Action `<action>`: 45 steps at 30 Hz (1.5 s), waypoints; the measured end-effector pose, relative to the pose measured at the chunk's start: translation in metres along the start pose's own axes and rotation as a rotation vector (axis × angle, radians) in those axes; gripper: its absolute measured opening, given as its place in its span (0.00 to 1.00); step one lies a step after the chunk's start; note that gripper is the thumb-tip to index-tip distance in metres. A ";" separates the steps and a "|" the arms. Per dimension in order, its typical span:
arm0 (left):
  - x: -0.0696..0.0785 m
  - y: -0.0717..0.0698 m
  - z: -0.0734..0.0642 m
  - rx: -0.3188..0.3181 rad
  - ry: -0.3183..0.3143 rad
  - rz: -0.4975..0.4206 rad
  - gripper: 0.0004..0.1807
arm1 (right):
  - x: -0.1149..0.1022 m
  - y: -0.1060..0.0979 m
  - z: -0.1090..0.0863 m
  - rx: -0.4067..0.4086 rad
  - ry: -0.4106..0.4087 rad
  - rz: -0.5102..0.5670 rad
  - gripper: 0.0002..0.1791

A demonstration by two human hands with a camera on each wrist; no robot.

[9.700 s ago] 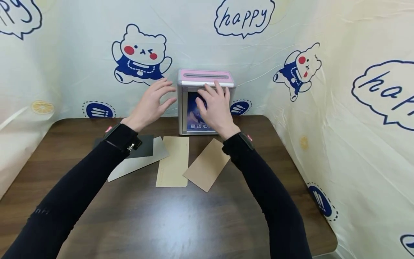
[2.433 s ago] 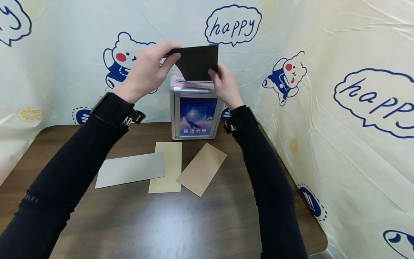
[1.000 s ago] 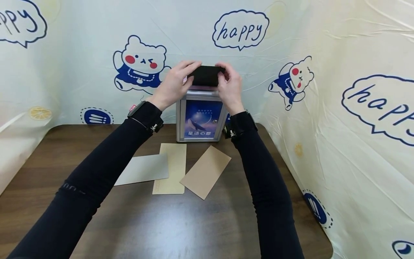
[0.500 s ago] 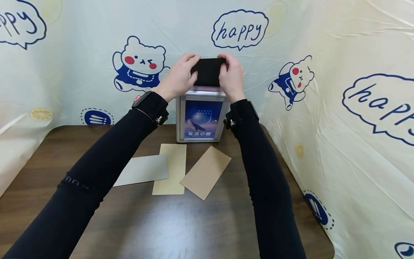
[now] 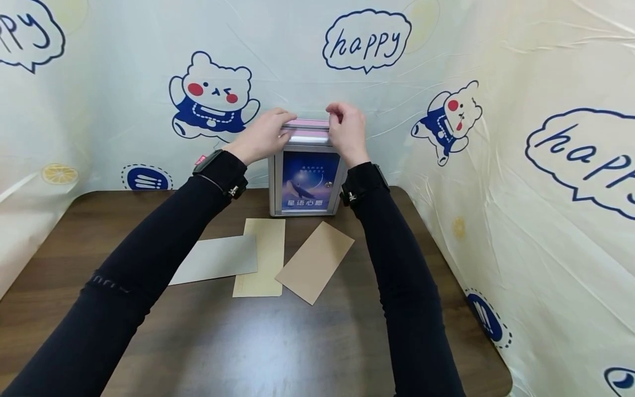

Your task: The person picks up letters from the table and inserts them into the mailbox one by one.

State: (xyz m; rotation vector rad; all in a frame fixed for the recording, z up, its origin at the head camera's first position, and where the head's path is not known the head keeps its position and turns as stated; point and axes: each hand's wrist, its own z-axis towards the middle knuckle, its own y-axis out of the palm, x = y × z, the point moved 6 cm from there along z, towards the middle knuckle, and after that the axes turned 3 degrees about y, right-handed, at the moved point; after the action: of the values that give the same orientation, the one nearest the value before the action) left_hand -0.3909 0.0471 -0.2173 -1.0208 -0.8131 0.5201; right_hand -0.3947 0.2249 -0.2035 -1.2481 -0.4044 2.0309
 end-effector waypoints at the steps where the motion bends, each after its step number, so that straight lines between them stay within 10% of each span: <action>1: -0.002 -0.001 -0.003 0.004 -0.009 -0.001 0.29 | -0.001 0.001 -0.001 -0.003 -0.015 0.003 0.17; 10: -0.012 -0.016 -0.046 0.095 -0.053 -0.042 0.27 | -0.017 0.011 -0.039 -0.031 -0.216 0.010 0.19; 19: -0.036 -0.007 -0.147 0.123 -0.001 -0.042 0.31 | -0.039 0.048 -0.113 -0.141 -0.395 0.070 0.21; 29: -0.076 0.031 -0.241 -0.068 -0.245 -0.001 0.42 | -0.046 0.112 -0.171 -0.409 -0.260 0.151 0.24; 45: -0.118 0.075 -0.301 -0.324 -0.396 -0.024 0.51 | -0.025 0.192 -0.218 -0.668 -0.108 0.035 0.40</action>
State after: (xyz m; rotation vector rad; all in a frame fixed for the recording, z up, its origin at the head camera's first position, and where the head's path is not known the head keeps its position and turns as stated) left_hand -0.2237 -0.1662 -0.4099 -1.2215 -1.2910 0.5917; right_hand -0.2761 0.0518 -0.4056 -1.5261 -1.1915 2.0681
